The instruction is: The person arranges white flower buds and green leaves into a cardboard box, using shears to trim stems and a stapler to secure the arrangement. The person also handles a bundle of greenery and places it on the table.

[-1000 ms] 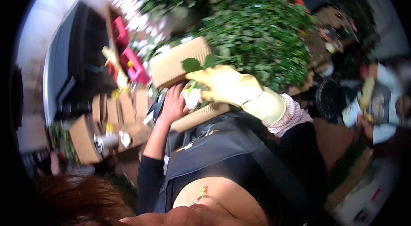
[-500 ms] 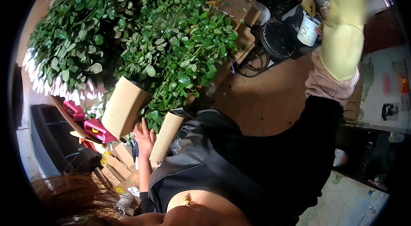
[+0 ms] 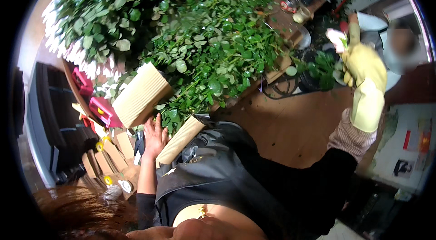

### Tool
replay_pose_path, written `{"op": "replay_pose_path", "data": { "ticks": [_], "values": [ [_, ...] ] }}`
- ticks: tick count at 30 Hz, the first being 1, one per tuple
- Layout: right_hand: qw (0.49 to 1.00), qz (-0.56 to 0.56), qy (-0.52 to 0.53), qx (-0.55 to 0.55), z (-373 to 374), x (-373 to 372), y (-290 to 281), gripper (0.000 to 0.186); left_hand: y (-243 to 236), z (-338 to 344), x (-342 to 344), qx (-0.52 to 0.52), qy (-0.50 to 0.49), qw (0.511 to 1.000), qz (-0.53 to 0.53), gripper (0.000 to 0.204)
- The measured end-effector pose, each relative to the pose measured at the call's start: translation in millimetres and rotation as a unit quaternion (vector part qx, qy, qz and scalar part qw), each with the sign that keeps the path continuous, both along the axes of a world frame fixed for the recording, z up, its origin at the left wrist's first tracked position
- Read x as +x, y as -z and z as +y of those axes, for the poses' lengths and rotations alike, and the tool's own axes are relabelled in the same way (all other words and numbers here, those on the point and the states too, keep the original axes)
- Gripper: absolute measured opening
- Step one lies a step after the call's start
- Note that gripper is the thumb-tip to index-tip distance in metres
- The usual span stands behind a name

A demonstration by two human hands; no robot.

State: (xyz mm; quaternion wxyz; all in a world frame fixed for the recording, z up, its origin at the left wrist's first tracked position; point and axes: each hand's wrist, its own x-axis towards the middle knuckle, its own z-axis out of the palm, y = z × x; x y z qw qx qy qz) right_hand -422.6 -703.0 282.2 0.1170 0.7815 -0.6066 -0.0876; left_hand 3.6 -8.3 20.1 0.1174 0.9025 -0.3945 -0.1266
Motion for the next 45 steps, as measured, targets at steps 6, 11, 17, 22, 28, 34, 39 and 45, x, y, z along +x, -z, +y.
{"op": "replay_pose_path", "data": {
  "ticks": [6, 11, 17, 22, 28, 34, 39, 45],
  "values": [
    [0.985, -0.047, -0.061, -0.154, -21, 20, -120, 0.055, -2, 0, -2, 0.003, -0.005, 0.999, 0.032, 0.072],
    [0.969, -0.055, -0.101, -0.217, -6, 58, -194, 0.051, -1, 3, -3, -0.016, -0.002, 1.0, 0.025, 0.07],
    [0.974, -0.024, -0.093, -0.204, -5, 61, -191, 0.047, 1, 1, -2, 0.001, -0.013, 1.0, 0.011, 0.072],
    [0.987, 0.031, -0.063, -0.148, -14, 69, -152, 0.044, 4, 3, -3, -0.021, -0.02, 0.999, 0.026, 0.073],
    [0.978, 0.199, -0.055, 0.005, 29, 139, -59, 0.042, -1, 0, -7, -0.048, -0.019, 0.999, 0.001, 0.071],
    [0.886, -0.094, -0.414, 0.187, 209, 362, -3, 0.037, 2, 3, -5, -0.075, -0.03, 0.997, -0.009, 0.073],
    [0.806, -0.003, -0.482, 0.344, 310, 515, 81, 0.039, -5, 2, -5, -0.086, -0.052, 0.994, 0.034, 0.07],
    [0.77, 0.155, -0.595, 0.171, 327, 602, 207, 0.033, -4, 2, -7, -0.089, -0.052, 0.994, 0.031, 0.07]
  ]
}}
